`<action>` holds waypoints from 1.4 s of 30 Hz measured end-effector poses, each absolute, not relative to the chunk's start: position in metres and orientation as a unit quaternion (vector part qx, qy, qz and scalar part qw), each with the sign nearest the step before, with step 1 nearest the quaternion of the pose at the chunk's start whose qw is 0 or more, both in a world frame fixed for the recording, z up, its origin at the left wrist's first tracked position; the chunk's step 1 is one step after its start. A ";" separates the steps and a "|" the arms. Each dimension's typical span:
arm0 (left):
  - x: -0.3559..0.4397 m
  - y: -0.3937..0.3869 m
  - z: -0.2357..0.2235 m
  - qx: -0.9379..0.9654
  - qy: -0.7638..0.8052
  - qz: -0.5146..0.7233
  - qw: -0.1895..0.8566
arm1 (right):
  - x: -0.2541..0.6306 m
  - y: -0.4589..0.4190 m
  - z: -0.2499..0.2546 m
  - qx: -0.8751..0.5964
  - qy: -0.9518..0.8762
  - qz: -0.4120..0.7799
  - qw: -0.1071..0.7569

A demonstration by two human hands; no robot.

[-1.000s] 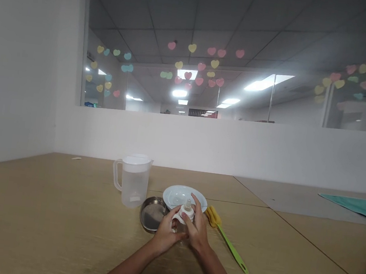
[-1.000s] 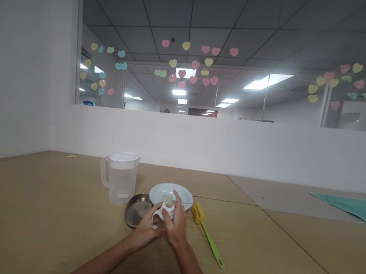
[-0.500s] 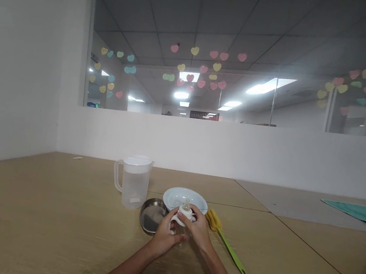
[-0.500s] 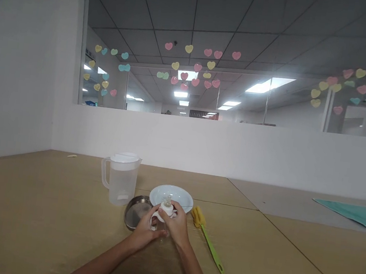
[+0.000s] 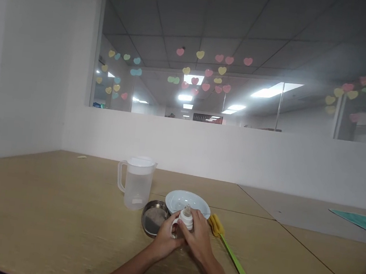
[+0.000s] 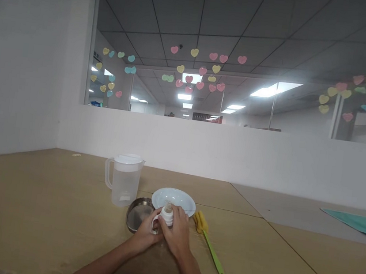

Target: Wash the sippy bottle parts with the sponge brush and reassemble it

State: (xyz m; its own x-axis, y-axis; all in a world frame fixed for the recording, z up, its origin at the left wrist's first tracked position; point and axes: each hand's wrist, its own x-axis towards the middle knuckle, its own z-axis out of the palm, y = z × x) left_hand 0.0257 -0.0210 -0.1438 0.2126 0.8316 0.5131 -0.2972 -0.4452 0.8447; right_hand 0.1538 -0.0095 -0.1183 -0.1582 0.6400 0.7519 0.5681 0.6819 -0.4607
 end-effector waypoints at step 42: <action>0.024 -0.015 -0.156 0.607 0.263 0.582 0.473 | 0.197 0.037 -0.126 -0.360 -0.175 0.466 0.789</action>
State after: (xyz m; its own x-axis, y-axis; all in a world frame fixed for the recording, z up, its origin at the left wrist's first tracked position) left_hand 0.0244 -0.0148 -0.1562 0.1839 0.8694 0.4586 -0.2316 -0.4151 0.8798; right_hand 0.1972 0.0370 -0.1264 0.5037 0.8618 -0.0601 -0.6102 0.3057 -0.7309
